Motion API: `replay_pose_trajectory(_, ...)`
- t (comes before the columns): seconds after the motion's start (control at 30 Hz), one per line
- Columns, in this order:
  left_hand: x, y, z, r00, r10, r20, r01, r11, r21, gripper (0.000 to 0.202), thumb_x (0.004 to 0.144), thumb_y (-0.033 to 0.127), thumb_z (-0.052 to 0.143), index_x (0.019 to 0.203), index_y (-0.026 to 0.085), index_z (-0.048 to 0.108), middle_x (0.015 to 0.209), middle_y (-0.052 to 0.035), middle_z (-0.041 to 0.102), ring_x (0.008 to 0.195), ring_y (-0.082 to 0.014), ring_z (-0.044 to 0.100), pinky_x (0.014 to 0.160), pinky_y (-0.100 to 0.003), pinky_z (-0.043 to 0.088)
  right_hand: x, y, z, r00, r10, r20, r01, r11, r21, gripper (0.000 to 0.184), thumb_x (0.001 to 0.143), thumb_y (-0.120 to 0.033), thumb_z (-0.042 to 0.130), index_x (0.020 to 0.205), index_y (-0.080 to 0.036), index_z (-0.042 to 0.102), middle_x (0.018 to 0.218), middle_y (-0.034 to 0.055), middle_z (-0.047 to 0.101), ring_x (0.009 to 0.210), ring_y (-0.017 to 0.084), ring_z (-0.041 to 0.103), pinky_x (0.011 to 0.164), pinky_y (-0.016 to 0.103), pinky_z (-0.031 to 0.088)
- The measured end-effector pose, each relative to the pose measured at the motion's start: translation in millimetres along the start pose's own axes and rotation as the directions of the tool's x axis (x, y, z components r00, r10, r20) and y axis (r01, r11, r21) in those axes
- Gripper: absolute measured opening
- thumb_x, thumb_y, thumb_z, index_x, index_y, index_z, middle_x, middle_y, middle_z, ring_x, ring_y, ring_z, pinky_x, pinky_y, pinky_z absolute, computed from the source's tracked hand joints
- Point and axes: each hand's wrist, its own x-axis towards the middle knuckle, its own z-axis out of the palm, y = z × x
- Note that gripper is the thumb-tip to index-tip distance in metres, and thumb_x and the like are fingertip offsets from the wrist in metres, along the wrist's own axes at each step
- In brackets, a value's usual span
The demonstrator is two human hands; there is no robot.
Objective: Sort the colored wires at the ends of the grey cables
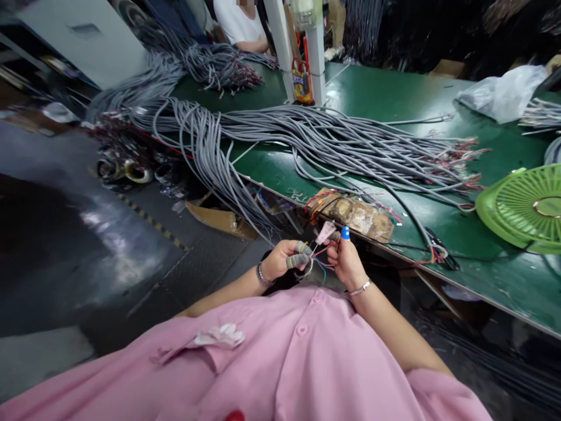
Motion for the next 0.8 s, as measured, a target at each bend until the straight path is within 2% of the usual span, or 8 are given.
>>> replay_pose_trajectory(0.1, -17, 3, -0.9, 0.999, -0.029, 0.026, 0.029, 0.999, 0.021, 0.045, 0.071, 0.052, 0.077, 0.078, 0.009, 0.067, 0.057, -0.0021, 0.06, 0.049, -0.0073, 0.05, 0.049, -0.019, 0.04, -5, 2, -8, 1.0, -0.004, -0.03, 0.004, 1.0, -0.003, 0.056, 0.074, -0.073, 0.062, 0.079, -0.017, 0.059, 0.073, 0.0, 0.059, 0.042, 0.003, 0.019, 0.035, 0.019, 0.009)
replay_pose_trajectory(0.27, -47, 11, -2.5, 0.995, 0.043, 0.095, -0.057, 0.987, 0.151, 0.039, 0.074, 0.048, 0.076, 0.074, 0.009, 0.07, 0.061, -0.0051, 0.063, 0.055, -0.0098, 0.055, 0.054, -0.02, 0.045, -11, 6, -16, 1.0, 0.007, 0.01, -0.006, 0.999, -0.04, 0.052, 0.078, -0.069, 0.061, 0.081, -0.017, 0.061, 0.073, 0.0005, 0.059, 0.042, 0.003, 0.018, 0.035, 0.019, 0.008)
replay_pose_trajectory(0.4, -58, 10, -6.0, 0.994, 0.105, -0.016, -0.102, 0.983, 0.153, 0.035, 0.075, 0.044, 0.076, 0.08, 0.01, 0.071, 0.065, -0.0047, 0.064, 0.058, -0.01, 0.057, 0.056, -0.02, 0.047, -10, 3, -13, 0.997, 0.054, 0.061, -0.049, 0.996, -0.077, 0.051, 0.081, -0.069, 0.056, 0.077, -0.018, 0.058, 0.064, -0.0015, 0.055, 0.041, 0.003, 0.009, 0.036, 0.02, 0.003)
replay_pose_trajectory(0.53, -51, 7, -7.8, 0.987, 0.097, -0.126, -0.081, 0.989, 0.125, 0.038, 0.074, 0.046, 0.077, 0.082, 0.01, 0.07, 0.066, -0.0044, 0.065, 0.057, -0.0096, 0.057, 0.056, -0.02, 0.048, -7, -11, 3, 0.993, 0.067, 0.093, -0.056, 0.992, -0.115, 0.053, 0.08, -0.072, 0.055, 0.08, -0.019, 0.059, 0.067, -0.0008, 0.057, 0.04, 0.003, 0.01, 0.036, 0.021, 0.002)
replay_pose_trajectory(0.6, -42, 8, -7.0, 0.986, 0.099, -0.133, -0.083, 0.989, 0.119, 0.038, 0.074, 0.046, 0.077, 0.084, 0.009, 0.07, 0.068, -0.0052, 0.066, 0.058, -0.0098, 0.058, 0.056, -0.02, 0.048, -7, -17, 11, 0.995, 0.033, 0.098, -0.021, 0.992, -0.121, 0.049, 0.079, -0.068, 0.06, 0.079, -0.019, 0.058, 0.066, -0.0021, 0.055, 0.04, 0.003, 0.011, 0.037, 0.02, 0.003)
replay_pose_trajectory(0.73, -25, 7, -4.0, 0.988, 0.114, -0.101, -0.105, 0.991, 0.086, 0.039, 0.076, 0.045, 0.075, 0.089, 0.009, 0.071, 0.071, -0.0066, 0.068, 0.06, -0.01, 0.059, 0.057, -0.02, 0.049, -6, -18, 18, 0.995, -0.084, 0.061, 0.093, 0.98, -0.174, 0.038, 0.078, -0.054, 0.07, 0.076, -0.018, 0.058, 0.056, -0.007, 0.04, 0.041, 0.003, 0.015, 0.037, 0.018, 0.008)
replay_pose_trajectory(0.8, -18, 6, -2.8, 0.989, 0.115, -0.095, -0.107, 0.991, 0.086, 0.039, 0.076, 0.045, 0.075, 0.089, 0.009, 0.07, 0.071, -0.0068, 0.068, 0.061, -0.0104, 0.06, 0.058, -0.02, 0.049, -5, -13, 17, 0.991, -0.132, 0.03, 0.135, 0.971, -0.197, 0.041, 0.08, -0.057, 0.066, 0.073, -0.018, 0.058, 0.053, -0.0079, 0.035, 0.04, 0.003, 0.017, 0.036, 0.018, 0.011)
